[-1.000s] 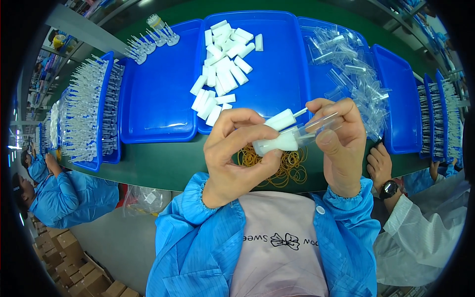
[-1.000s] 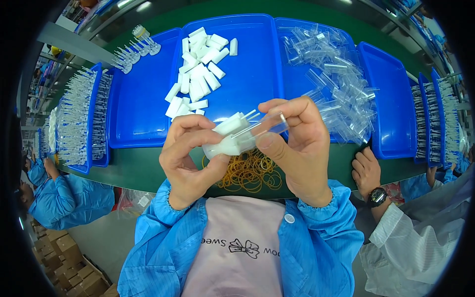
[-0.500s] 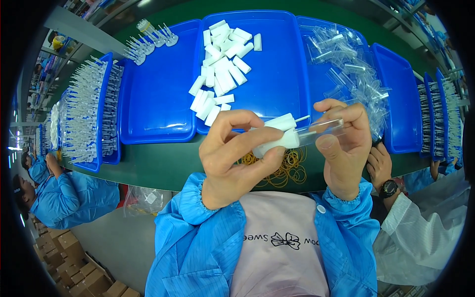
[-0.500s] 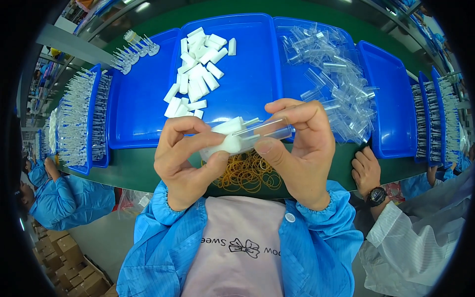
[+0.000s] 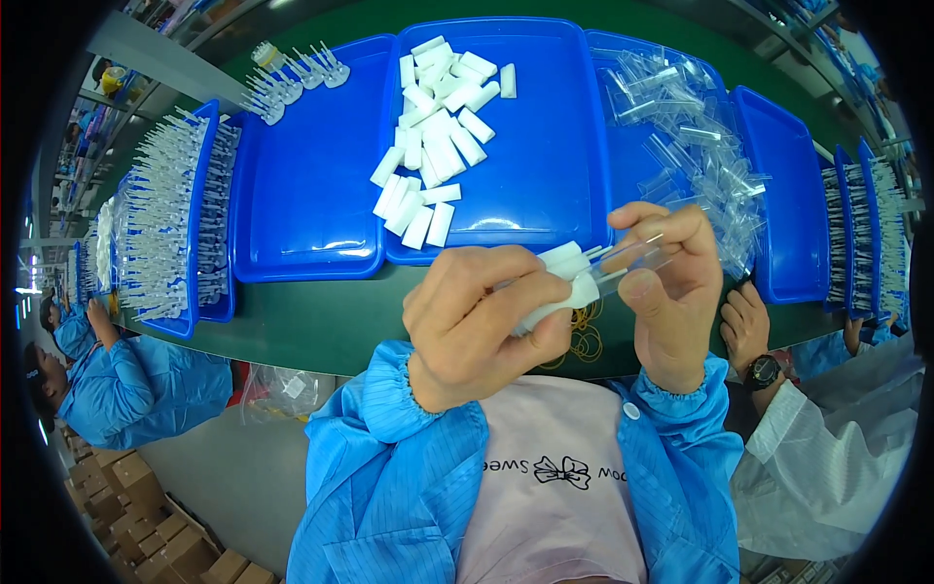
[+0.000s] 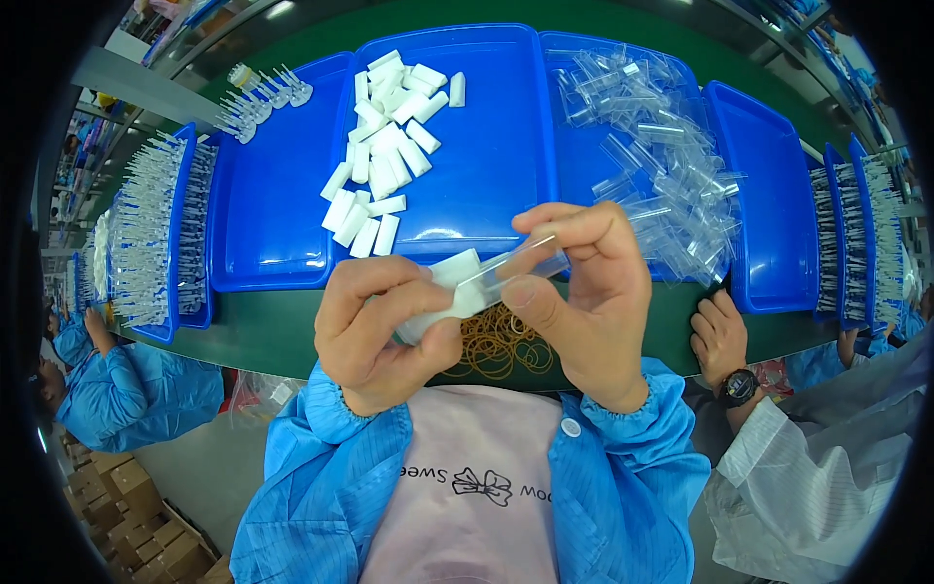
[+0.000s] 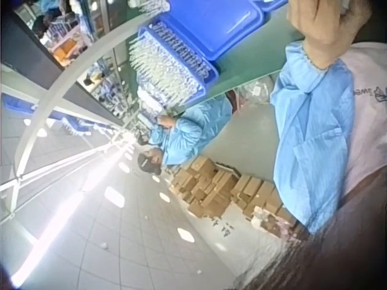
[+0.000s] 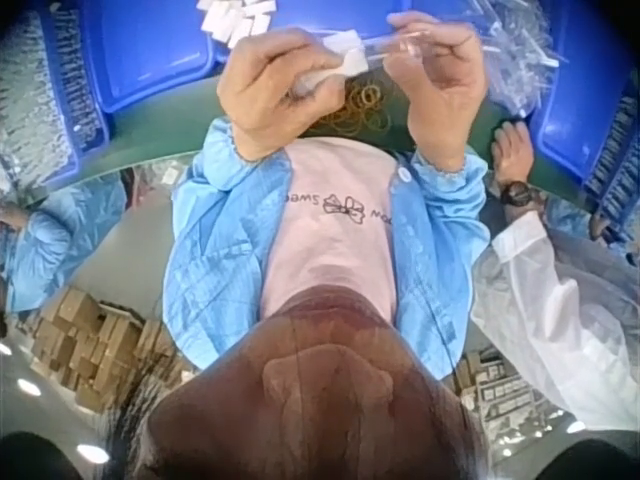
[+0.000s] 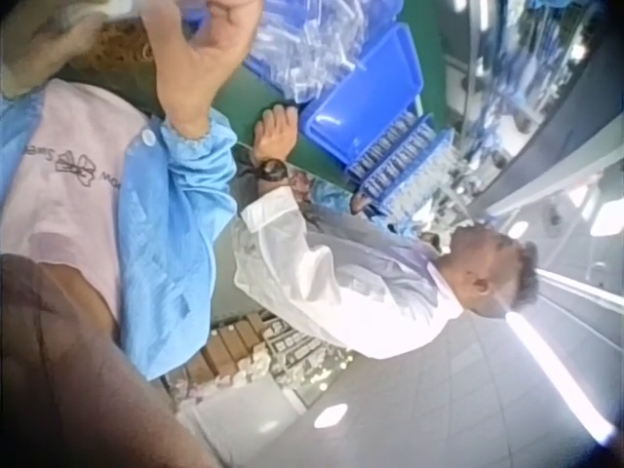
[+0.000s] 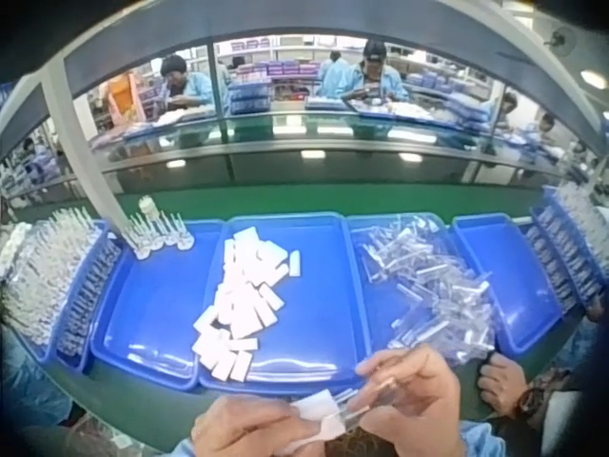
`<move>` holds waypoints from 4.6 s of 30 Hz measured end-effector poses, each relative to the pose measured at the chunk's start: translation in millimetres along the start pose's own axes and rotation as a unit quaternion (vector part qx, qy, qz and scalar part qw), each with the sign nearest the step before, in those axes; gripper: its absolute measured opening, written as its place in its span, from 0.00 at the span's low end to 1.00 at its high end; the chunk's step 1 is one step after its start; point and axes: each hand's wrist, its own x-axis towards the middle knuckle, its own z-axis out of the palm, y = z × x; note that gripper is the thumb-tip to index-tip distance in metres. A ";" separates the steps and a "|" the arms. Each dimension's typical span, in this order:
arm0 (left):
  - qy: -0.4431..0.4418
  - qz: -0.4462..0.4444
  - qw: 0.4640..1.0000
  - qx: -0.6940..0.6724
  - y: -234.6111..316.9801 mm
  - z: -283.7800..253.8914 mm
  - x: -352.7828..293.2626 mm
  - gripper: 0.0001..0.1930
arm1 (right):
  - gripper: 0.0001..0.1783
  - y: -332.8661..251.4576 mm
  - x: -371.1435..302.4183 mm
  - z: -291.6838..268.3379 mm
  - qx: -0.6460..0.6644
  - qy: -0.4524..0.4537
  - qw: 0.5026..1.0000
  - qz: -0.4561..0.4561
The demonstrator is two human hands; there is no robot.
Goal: The person attaches foam pads onto the prongs of a plastic base, fits clear plastic sleeves over each pad, and secures the assembled bundle with a rubber band by hand.
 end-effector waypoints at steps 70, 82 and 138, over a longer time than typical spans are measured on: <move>0.005 -0.235 0.897 -0.374 -15.3 16.2 -20.2 0.30 | 0.15 -18.4 -2.0 -12.4 -0.262 -0.058 0.957 -0.112; 0.091 -0.349 0.802 -0.476 -27.0 10.7 -16.4 0.33 | 0.18 51.9 101.3 -88.4 -0.850 -0.086 0.502 -0.131; 0.116 -0.004 0.993 0.021 -33.0 20.6 -5.2 0.13 | 0.09 6.7 26.7 -2.0 -0.156 -0.056 0.986 0.004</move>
